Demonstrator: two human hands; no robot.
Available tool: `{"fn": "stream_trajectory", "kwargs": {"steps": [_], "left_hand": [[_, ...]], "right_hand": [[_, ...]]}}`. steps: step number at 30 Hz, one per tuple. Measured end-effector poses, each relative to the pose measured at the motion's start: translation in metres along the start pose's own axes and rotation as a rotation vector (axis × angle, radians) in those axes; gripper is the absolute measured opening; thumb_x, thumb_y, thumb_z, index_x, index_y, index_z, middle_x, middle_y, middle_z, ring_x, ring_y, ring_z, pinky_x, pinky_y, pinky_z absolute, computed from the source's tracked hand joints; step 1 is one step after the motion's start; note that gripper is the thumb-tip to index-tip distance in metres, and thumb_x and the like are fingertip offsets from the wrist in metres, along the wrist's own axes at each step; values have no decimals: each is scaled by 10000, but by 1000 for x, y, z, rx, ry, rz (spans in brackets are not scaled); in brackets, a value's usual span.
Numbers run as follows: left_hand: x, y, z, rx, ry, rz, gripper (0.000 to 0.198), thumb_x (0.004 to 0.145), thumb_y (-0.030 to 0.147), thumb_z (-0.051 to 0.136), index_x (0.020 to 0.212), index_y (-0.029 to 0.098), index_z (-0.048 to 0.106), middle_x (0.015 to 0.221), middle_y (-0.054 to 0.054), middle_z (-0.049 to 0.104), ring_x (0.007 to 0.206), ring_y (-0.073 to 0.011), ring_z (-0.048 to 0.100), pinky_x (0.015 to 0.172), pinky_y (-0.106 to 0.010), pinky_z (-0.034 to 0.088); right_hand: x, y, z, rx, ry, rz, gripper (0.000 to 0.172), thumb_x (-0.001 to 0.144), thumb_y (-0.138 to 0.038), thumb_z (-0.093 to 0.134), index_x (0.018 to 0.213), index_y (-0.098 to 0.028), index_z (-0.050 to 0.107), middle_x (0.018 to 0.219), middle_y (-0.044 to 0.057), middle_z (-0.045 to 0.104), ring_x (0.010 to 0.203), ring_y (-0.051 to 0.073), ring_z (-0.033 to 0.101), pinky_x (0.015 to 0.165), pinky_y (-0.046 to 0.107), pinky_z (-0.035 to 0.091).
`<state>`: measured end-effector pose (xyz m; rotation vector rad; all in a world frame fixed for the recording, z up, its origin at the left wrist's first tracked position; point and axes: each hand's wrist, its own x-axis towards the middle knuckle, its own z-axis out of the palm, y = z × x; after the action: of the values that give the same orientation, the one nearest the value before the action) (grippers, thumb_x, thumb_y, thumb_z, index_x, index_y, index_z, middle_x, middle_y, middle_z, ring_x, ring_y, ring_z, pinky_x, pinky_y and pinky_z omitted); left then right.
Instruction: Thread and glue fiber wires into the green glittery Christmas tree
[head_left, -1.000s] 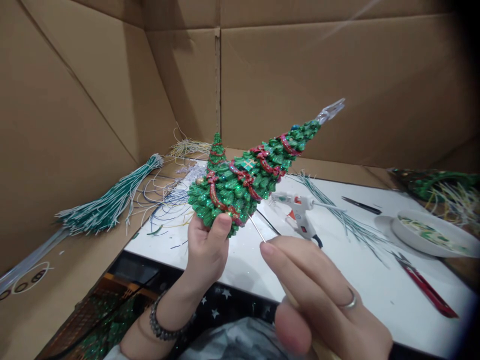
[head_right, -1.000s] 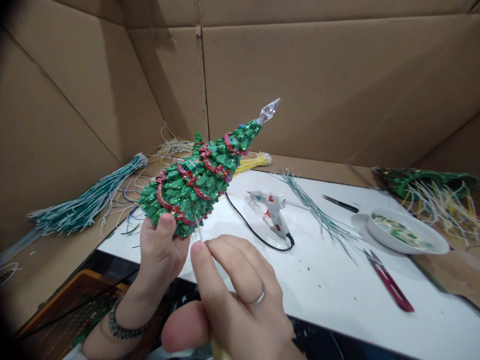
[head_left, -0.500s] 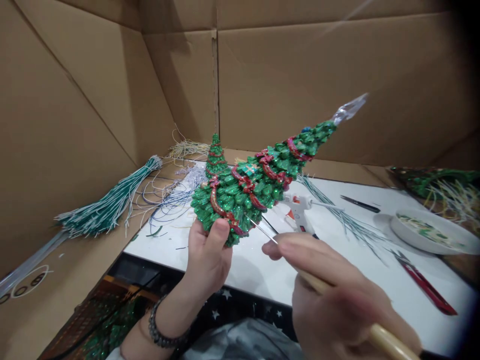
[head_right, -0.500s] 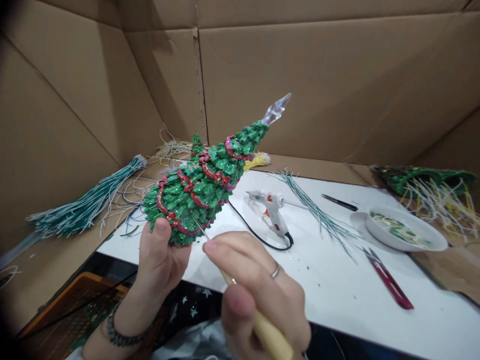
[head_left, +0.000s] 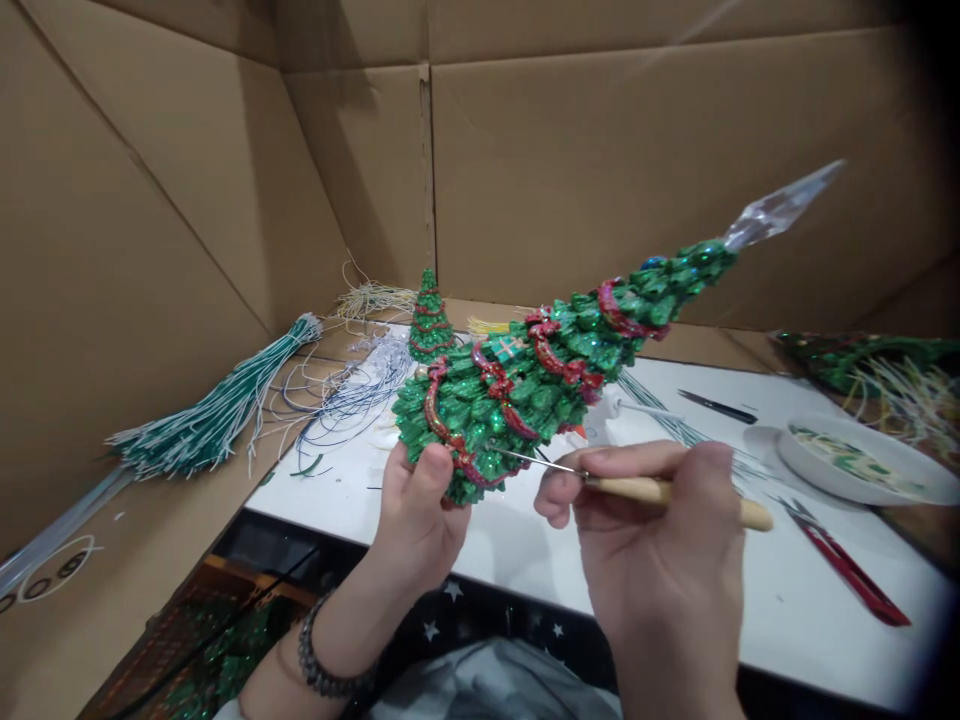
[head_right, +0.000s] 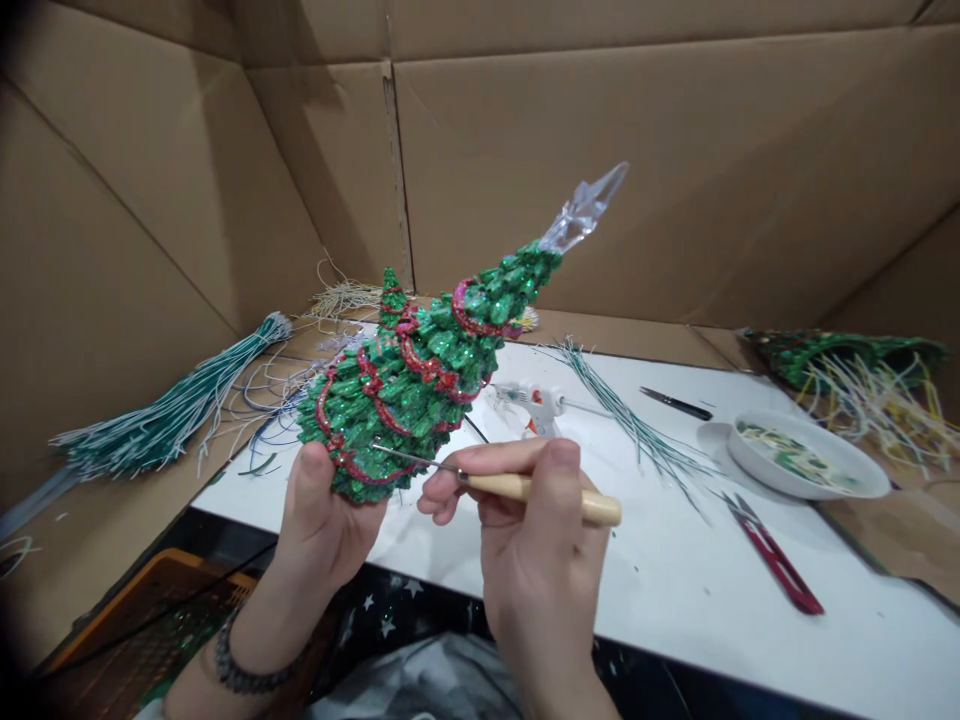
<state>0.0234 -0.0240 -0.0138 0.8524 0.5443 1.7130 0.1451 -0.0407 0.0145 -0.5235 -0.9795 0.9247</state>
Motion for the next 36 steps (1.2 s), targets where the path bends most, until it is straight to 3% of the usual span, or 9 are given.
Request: {"fn": "stream_trajectory", "kwargs": {"steps": [7, 13, 22, 27, 36], "left_hand": [[-1, 3, 4, -40, 36, -28, 506, 710, 520, 764, 1122, 233, 700, 901, -57, 780, 917, -246, 732, 852, -361, 575], [2, 1, 2, -55, 16, -18, 467, 717, 515, 761, 1098, 250, 708, 895, -44, 781, 845, -216, 741, 833, -331, 578], [2, 0, 2, -39, 74, -43, 511, 703, 514, 775, 1125, 239, 688, 876, -48, 777, 872, -229, 739, 829, -336, 574], [8, -5, -2, -18, 119, 53, 502, 769, 503, 724, 1196, 248, 657, 932, -56, 772, 880, -211, 734, 850, -324, 563], [8, -6, -1, 22, 52, 128, 427, 794, 453, 717, 1160, 236, 679, 983, -79, 766, 985, -231, 711, 907, -346, 544]], "right_hand": [[4, 2, 0, 126, 34, 264, 460, 918, -531, 512, 676, -194, 710, 522, 25, 668, 492, 123, 645, 462, 206, 516], [5, 3, -1, 182, 39, 322, 435, 847, -564, 603, 648, -191, 707, 504, 18, 659, 466, 119, 639, 425, 185, 495], [-1, 3, -1, 189, -46, 338, 457, 889, -548, 551, 635, -192, 682, 474, 7, 631, 441, 116, 610, 396, 187, 471], [-4, 4, -4, 73, 27, 17, 458, 937, -519, 489, 707, -200, 724, 587, 15, 694, 541, 135, 668, 472, 235, 534], [-16, 17, -9, -477, -140, -699, 413, 1004, -416, 386, 1048, -176, 718, 853, 67, 733, 778, 195, 718, 651, 356, 602]]}}
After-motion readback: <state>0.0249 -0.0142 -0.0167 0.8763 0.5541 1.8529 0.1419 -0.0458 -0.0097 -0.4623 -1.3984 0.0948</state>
